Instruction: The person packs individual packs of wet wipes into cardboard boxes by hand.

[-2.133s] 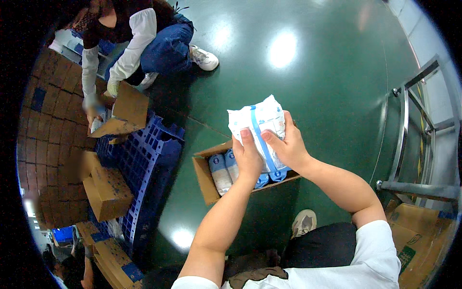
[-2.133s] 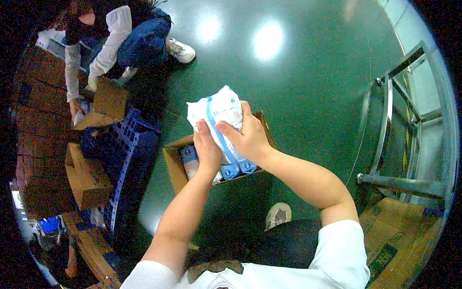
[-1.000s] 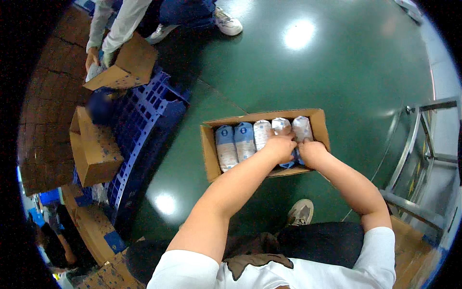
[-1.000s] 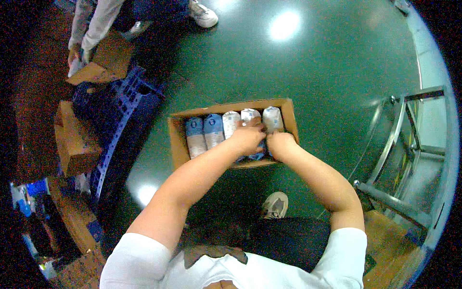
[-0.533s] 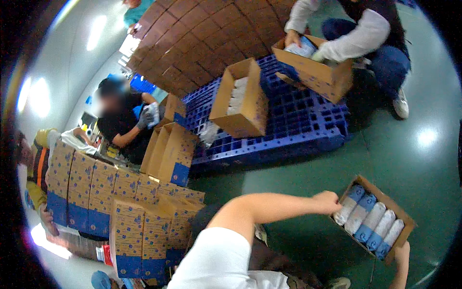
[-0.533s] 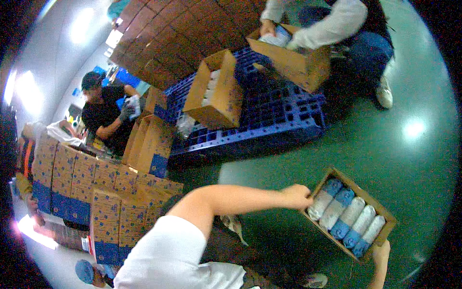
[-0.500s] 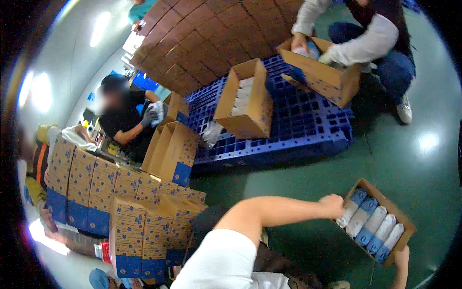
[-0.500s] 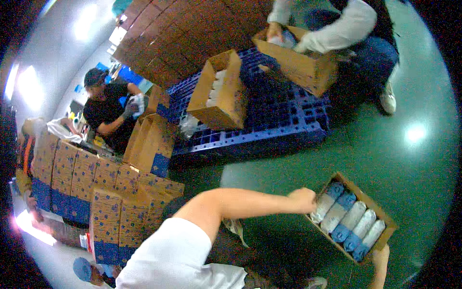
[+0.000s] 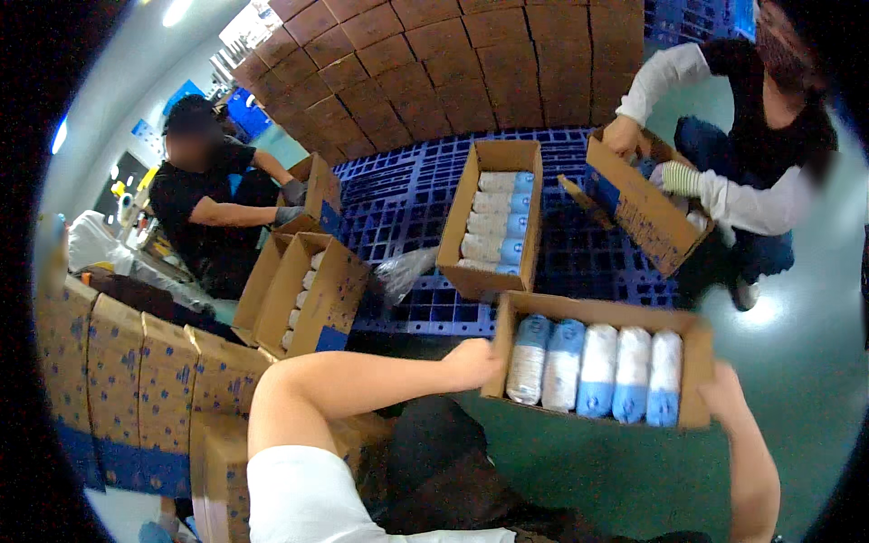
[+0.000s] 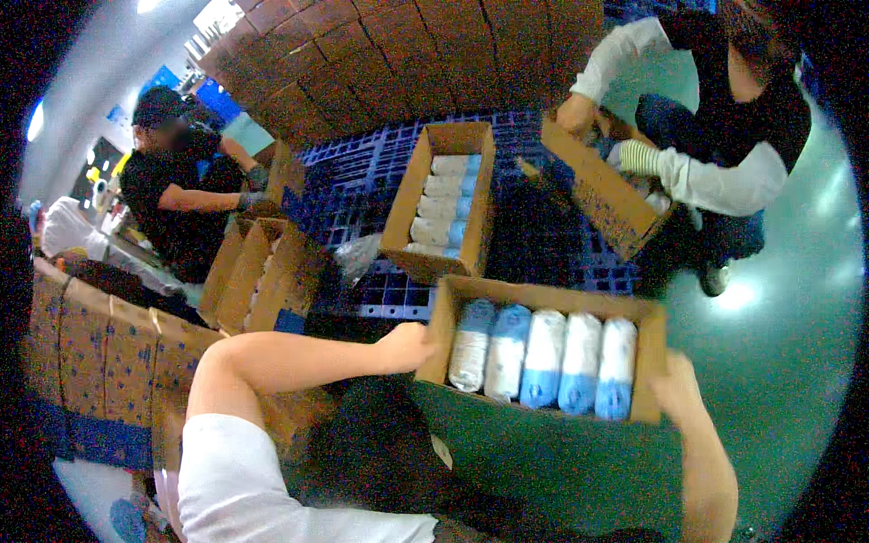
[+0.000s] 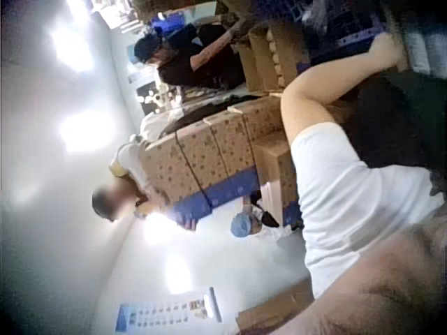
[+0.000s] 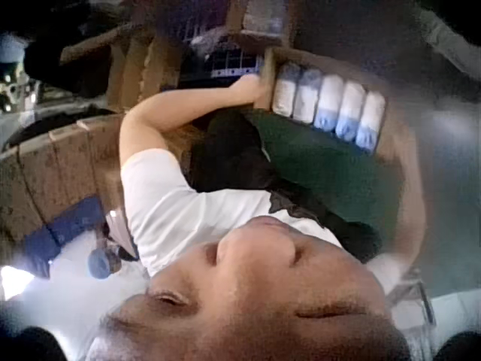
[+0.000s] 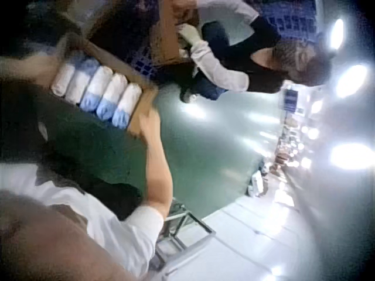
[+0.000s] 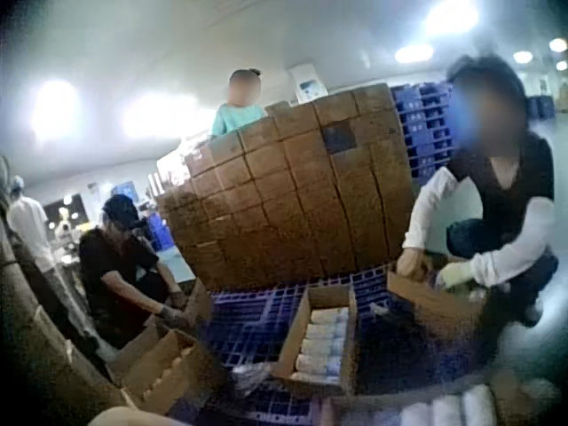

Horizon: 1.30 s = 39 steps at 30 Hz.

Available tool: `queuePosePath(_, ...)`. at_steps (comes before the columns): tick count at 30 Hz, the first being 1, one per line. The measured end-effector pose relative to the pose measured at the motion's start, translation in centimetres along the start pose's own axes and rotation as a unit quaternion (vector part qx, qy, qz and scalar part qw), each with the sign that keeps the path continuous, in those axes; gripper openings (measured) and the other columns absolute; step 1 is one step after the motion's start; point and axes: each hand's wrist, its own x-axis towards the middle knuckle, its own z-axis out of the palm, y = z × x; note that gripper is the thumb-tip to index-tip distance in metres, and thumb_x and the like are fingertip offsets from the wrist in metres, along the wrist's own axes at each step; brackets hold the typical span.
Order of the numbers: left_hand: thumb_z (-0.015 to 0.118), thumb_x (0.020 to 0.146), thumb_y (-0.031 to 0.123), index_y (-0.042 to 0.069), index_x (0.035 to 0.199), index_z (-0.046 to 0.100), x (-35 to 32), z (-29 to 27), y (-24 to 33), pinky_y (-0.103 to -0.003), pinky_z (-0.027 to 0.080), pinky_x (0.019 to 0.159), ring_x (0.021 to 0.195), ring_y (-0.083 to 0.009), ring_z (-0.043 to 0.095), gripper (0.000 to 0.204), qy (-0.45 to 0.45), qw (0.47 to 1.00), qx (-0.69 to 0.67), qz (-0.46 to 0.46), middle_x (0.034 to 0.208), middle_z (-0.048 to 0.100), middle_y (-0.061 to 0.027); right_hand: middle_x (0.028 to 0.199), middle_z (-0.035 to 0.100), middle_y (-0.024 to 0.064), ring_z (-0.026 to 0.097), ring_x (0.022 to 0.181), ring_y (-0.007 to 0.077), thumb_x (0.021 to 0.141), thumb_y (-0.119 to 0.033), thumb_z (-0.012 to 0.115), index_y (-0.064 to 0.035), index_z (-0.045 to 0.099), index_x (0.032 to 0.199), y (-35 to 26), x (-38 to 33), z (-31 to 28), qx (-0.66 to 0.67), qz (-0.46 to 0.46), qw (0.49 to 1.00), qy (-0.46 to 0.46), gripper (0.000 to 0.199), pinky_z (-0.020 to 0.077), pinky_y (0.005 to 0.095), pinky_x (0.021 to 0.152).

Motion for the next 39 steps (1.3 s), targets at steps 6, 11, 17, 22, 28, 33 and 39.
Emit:
queuePosePath(6,0.054,0.081,0.014,-0.006,0.090,0.060,0.1,2.8,-0.9,-0.034,0.049,0.058,0.073,-0.0235,0.063,0.023,0.115,0.726,-0.669,-0.109,0.085,0.063,-0.0150,0.101,0.063,0.0133,0.058,0.096,0.0270,0.081,-0.014,0.055,-0.0002,0.058,0.106,-12.2,18.2,-2.4,0.169,-0.204,0.956,0.126,0.029,0.0430,0.0350,0.084)
queuePosePath(11,0.057,0.077,0.018,-0.003,0.097,0.053,2.3,6.0,5.2,-0.033,0.052,0.058,0.071,-0.0235,0.062,0.030,0.205,0.691,-0.656,-0.225,0.090,0.059,-0.0142,0.129,0.042,0.0138,0.042,0.117,0.0260,0.077,-0.024,0.066,-0.0026,0.032,0.133,-13.2,18.4,8.1,0.393,-0.104,0.885,0.229,0.069,0.0304,0.0365,0.100)
queuePosePath(17,0.055,0.080,0.015,0.001,0.111,0.029,5.0,5.7,6.4,-0.033,0.053,0.064,0.081,-0.0220,0.058,0.043,0.158,0.546,-0.800,-0.192,0.102,0.049,-0.0151,0.107,0.053,0.0077,0.051,0.100,0.0278,0.070,-0.039,0.061,-0.0124,0.046,0.114,-10.4,18.0,14.7,0.570,0.204,0.788,-0.114,0.054,0.0410,0.0485,0.085)
queuePosePath(22,0.053,0.083,0.008,0.008,0.127,0.027,5.0,1.9,4.7,-0.038,0.047,0.087,0.106,-0.0232,0.051,0.051,0.177,0.500,-0.845,-0.073,0.120,0.045,-0.0103,0.106,0.055,0.0081,0.054,0.095,0.0254,0.073,-0.031,0.059,-0.0099,0.046,0.116,-14.0,25.0,15.9,0.560,0.087,0.809,-0.154,0.050,0.0448,0.0425,0.082)
queuePosePath(28,0.051,0.086,0.005,0.008,0.127,0.035,-5.4,1.8,9.0,-0.034,0.042,0.091,0.114,-0.0204,0.044,0.043,0.284,0.576,-0.764,0.058,0.133,0.031,-0.0058,0.132,0.036,0.0093,0.039,0.116,0.0300,0.076,-0.038,0.058,-0.0218,0.026,0.136,-20.8,33.6,18.4,0.545,0.003,0.801,-0.248,0.070,0.0368,0.0453,0.092)
queuePosePath(33,0.056,0.085,0.013,0.007,0.122,0.039,-11.2,1.9,13.7,-0.035,0.043,0.091,0.119,-0.0265,0.038,0.042,0.359,0.741,-0.567,0.027,0.134,0.023,-0.0160,0.142,0.024,0.0084,0.022,0.129,0.0289,0.075,-0.065,0.052,-0.0238,0.020,0.140,-25.4,32.7,25.8,0.605,-0.033,0.744,-0.283,0.083,0.0242,0.0436,0.101)
queuePosePath(39,0.058,0.084,0.027,0.004,0.125,0.036,-11.4,3.7,15.3,-0.041,0.036,0.097,0.120,-0.0362,0.036,0.052,0.399,0.862,-0.309,-0.058,0.136,0.018,-0.0224,0.106,0.058,0.0149,0.054,0.099,0.0275,0.073,-0.021,0.066,-0.0013,0.057,0.107,-17.6,26.7,36.3,0.194,-0.436,0.861,-0.174,0.040,0.0410,0.0349,0.088)
